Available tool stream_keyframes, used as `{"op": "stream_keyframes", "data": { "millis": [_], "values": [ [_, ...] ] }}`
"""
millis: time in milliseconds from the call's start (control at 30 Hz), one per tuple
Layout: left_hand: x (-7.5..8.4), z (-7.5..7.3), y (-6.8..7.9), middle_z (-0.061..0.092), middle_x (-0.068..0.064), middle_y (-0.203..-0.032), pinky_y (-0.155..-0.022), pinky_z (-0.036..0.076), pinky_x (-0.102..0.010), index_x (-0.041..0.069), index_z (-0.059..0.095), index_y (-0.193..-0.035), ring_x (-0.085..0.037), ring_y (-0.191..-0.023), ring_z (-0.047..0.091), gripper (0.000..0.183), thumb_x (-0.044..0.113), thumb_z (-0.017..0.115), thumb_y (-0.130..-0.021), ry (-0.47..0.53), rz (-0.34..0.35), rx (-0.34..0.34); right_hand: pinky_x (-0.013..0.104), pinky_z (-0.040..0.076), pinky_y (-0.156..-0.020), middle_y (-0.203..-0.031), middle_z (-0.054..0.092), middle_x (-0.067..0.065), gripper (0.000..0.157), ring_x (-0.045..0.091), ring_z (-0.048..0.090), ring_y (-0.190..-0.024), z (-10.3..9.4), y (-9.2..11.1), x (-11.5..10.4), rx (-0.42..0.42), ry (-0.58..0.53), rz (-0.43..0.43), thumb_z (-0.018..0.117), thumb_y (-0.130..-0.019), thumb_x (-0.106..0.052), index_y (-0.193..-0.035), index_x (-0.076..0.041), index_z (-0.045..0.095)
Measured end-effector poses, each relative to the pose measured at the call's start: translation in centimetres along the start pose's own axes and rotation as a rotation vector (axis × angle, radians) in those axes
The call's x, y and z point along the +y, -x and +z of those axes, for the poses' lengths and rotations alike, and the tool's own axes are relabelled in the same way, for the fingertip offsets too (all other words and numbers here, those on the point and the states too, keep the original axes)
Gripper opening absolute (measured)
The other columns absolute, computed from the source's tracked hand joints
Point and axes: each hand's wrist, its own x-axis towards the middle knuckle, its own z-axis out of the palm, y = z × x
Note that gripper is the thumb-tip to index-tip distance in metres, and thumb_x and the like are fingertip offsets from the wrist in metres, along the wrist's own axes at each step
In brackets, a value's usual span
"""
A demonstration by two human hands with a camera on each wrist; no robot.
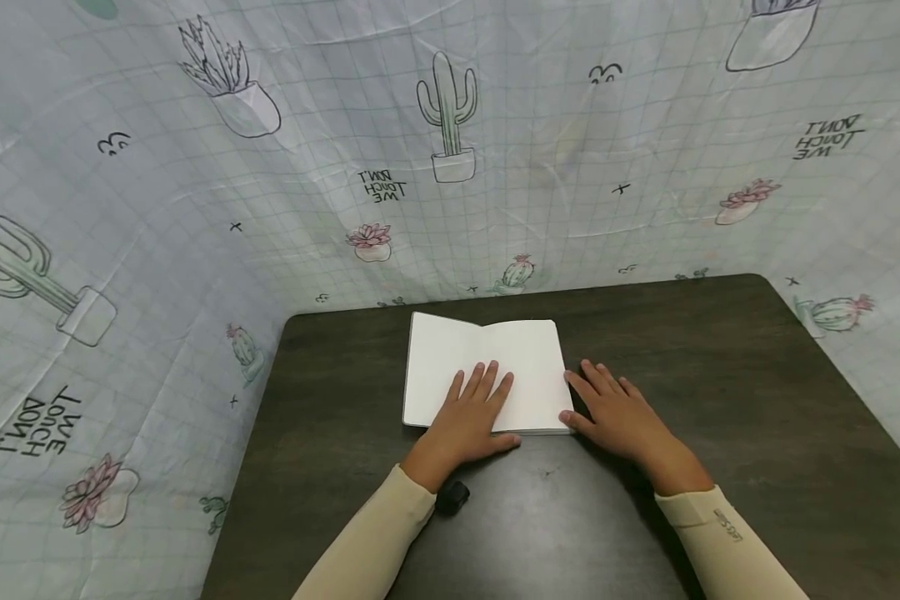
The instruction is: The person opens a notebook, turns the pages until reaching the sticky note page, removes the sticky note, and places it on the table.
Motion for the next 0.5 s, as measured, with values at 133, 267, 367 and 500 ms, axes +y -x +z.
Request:
{"op": "stream_keyframes", "data": {
  "millis": [133, 267, 367, 500],
  "values": [
    [0.19, -0.17, -0.37, 0.002, -0.005, -0.183, -0.134, 0.004, -0.056, 0.028, 0.009, -0.176, -0.027, -0.169, 0.0, 0.1, 0.076, 0.054, -0.101, 0.001, 0.019, -0.004, 0.075, 0.019, -0.124, -0.175, 0.026, 0.027, 0.08, 0.052, 0.023, -0.161, 0.14, 0.21, 0.19, -0.005, -0.003, 0.005, 0.059, -0.108, -0.056, -0.169, -0.01, 0.037],
    [0.28, -0.22, -0.64, 0.004, -0.004, -0.183, -0.134, 0.004, -0.057, 0.028, 0.012, -0.176, -0.027, -0.169, 0.003, 0.098, 0.077, 0.052, -0.102, -0.005, 0.03, -0.003, 0.075, 0.018, -0.125, -0.176, 0.024, 0.026, 0.081, 0.051, 0.022, -0.162, 0.25, 0.44, 0.48, -0.011, -0.001, 0.014, 0.058, -0.108, -0.057, -0.17, -0.01, 0.036],
    [0.27, -0.17, -0.79, 0.004, -0.004, -0.183, -0.134, 0.004, -0.057, 0.029, 0.012, -0.176, -0.027, -0.169, 0.003, 0.097, 0.078, 0.051, -0.102, -0.015, 0.028, -0.005, 0.075, 0.018, -0.125, -0.176, 0.024, 0.026, 0.081, 0.05, 0.022, -0.162, 0.29, 0.48, 0.61, -0.01, 0.0, 0.014, 0.058, -0.109, -0.058, -0.17, -0.01, 0.036],
    [0.25, -0.1, -0.88, 0.003, -0.003, -0.183, -0.135, 0.004, -0.056, 0.028, 0.011, -0.176, -0.026, -0.169, 0.003, 0.099, 0.079, 0.049, -0.101, -0.022, 0.022, -0.008, 0.074, 0.018, -0.125, -0.176, 0.024, 0.026, 0.081, 0.05, 0.022, -0.162, 0.25, 0.58, 0.6, -0.008, -0.001, 0.011, 0.056, -0.109, -0.059, -0.17, -0.01, 0.036]
  ]
}}
